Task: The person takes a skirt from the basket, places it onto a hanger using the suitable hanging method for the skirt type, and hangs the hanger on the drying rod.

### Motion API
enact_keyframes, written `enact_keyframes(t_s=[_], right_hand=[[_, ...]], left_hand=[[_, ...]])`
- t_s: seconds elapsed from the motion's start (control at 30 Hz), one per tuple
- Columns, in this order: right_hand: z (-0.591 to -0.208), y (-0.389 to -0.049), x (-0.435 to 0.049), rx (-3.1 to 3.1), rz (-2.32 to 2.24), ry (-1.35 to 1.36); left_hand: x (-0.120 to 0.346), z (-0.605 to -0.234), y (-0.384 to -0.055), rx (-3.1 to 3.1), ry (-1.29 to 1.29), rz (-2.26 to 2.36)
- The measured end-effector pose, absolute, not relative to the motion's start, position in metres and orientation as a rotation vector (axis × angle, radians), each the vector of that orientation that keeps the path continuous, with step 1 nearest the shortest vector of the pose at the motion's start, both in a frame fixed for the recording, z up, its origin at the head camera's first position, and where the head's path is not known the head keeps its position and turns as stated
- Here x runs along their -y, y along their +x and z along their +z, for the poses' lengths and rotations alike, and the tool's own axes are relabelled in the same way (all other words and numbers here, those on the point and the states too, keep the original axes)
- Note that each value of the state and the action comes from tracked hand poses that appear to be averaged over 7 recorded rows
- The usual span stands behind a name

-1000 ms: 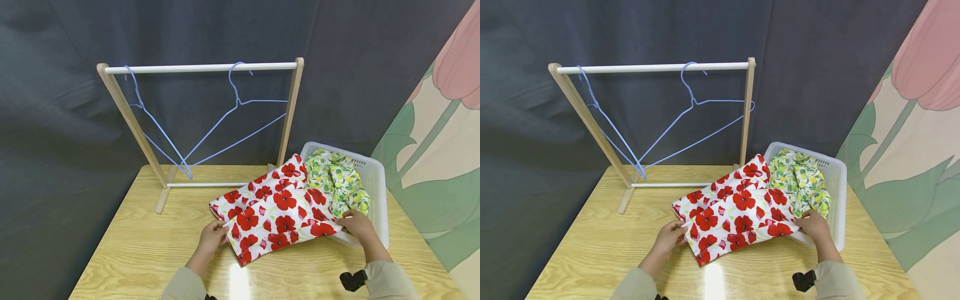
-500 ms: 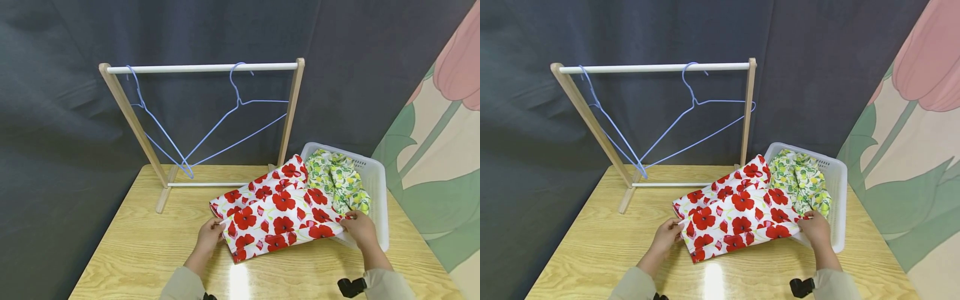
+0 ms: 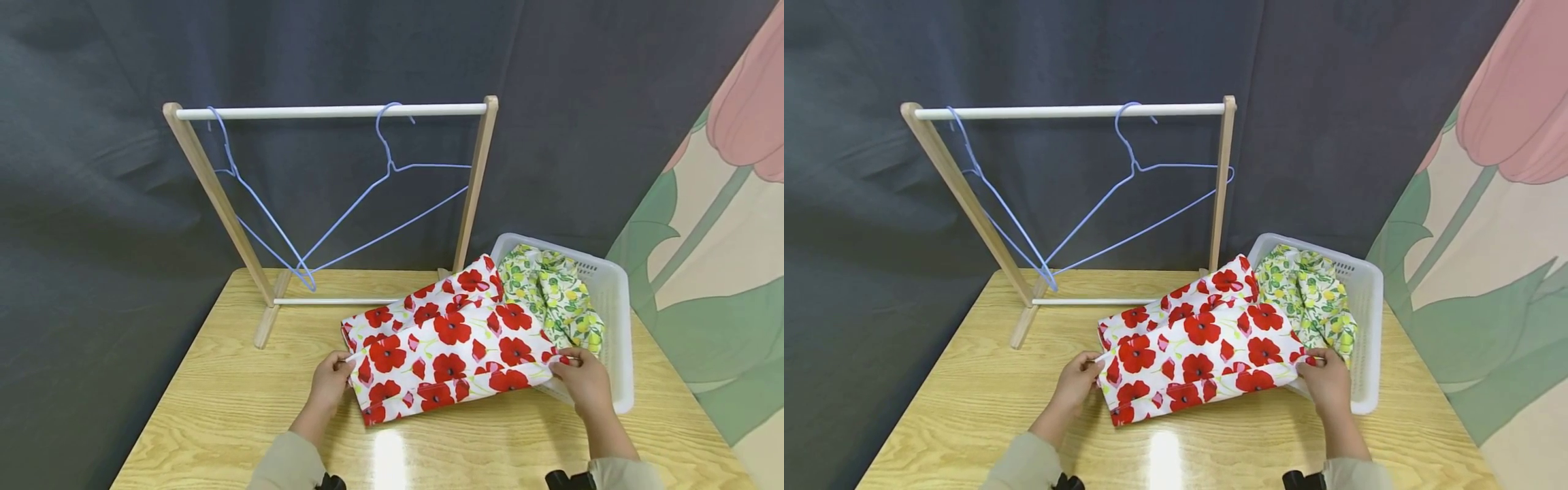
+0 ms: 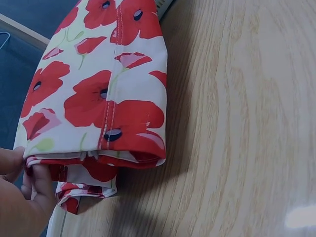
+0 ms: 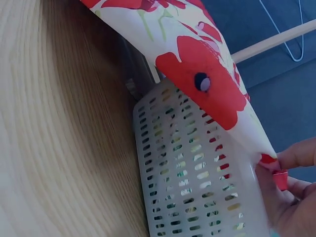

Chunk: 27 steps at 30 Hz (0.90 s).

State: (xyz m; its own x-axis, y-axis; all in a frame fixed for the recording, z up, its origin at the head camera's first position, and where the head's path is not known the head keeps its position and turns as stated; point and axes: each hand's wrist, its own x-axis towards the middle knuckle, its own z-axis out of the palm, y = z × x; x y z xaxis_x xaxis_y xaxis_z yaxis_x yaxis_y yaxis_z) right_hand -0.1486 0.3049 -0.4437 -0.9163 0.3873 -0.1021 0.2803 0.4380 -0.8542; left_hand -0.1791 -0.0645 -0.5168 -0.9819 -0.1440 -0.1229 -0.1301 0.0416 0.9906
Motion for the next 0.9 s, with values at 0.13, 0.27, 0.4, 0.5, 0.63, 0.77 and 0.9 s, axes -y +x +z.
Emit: enact_keyframes(t_s=[0.13, 0.27, 0.4, 0.5, 0.63, 0.77, 0.9], right_hand=[[-0.443, -0.147, -0.295, 2.439, 1.636, -0.597], [-0.443, -0.146, -0.287, 2.375, 1.726, -0.579], [-0.446, -0.144, -0.281, 2.343, 1.772, -0.567], [-0.453, -0.143, -0.279, 2.287, 1.813, -0.552], [-0.461, -0.142, -0.279, 2.195, 1.881, -0.494], [-0.461, -0.142, -0.277, 2.166, 1.942, -0.506], [-0.488, -0.151, -0.291, 2.147, 2.007, -0.495]], left_hand=[[0.069, -0.519, -0.181, 2.303, 0.315, -2.053], [0.073, -0.52, -0.183, 2.296, 0.325, -2.027], [0.078, -0.518, -0.182, 2.258, 0.34, -2.068], [0.081, -0.517, -0.181, 2.222, 0.37, -2.131], [0.085, -0.517, -0.181, 2.205, 0.404, -2.174], [0.089, -0.518, -0.182, 2.203, 0.418, -2.171], [0.092, -0.519, -0.183, 2.198, 0.43, -2.18]])
